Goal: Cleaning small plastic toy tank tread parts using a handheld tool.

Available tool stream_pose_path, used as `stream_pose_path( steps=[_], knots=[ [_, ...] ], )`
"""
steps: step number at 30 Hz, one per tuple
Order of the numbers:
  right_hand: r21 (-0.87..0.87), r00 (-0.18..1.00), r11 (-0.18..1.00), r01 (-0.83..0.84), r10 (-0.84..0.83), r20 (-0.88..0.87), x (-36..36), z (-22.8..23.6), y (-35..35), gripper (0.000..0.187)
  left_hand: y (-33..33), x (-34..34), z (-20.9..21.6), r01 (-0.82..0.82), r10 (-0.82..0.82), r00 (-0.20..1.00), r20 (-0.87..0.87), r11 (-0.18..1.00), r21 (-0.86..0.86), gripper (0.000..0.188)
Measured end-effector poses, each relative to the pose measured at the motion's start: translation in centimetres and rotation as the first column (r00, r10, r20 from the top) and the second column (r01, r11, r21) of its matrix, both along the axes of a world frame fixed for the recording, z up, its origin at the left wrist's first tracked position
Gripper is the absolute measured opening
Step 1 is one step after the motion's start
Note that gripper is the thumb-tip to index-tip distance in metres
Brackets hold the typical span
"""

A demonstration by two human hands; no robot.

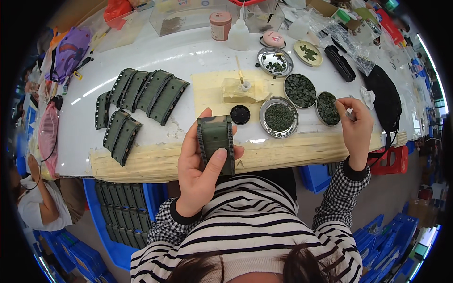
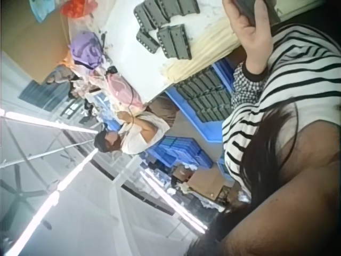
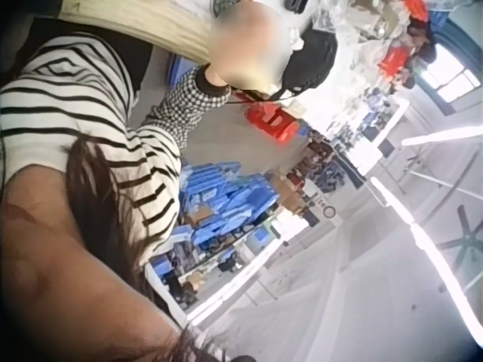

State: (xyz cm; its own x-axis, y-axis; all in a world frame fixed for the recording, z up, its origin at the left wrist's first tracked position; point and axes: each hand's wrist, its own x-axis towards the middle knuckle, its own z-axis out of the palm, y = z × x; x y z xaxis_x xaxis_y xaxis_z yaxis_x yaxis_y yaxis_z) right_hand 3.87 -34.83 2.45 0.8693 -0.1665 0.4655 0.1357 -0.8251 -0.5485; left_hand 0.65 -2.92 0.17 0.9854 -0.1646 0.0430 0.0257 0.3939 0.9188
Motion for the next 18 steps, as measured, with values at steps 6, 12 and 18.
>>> stream_pose_path(
  steps=[6,12,18],
  knots=[
    [-0.14,0.989,0.99,-0.017,-0.004,-0.147,0.7,-0.4,-0.5,0.011,-0.1,-0.3,0.2,0.009,-0.009,0.999,-0.032,1.0,-0.008,0.061],
    [-0.204,0.977,0.979,-0.004,-0.04,-0.209,1.2,-0.7,-0.9,0.011,0.4,-0.1,0.0,0.006,-0.005,1.0,-0.016,1.0,0.02,0.061],
    [-0.196,0.966,0.98,-0.043,-0.009,-0.258,1.6,-0.6,-1.1,0.013,0.2,-0.2,-0.1,0.036,-0.036,0.999,-0.029,0.999,-0.003,0.062]
  ],
)
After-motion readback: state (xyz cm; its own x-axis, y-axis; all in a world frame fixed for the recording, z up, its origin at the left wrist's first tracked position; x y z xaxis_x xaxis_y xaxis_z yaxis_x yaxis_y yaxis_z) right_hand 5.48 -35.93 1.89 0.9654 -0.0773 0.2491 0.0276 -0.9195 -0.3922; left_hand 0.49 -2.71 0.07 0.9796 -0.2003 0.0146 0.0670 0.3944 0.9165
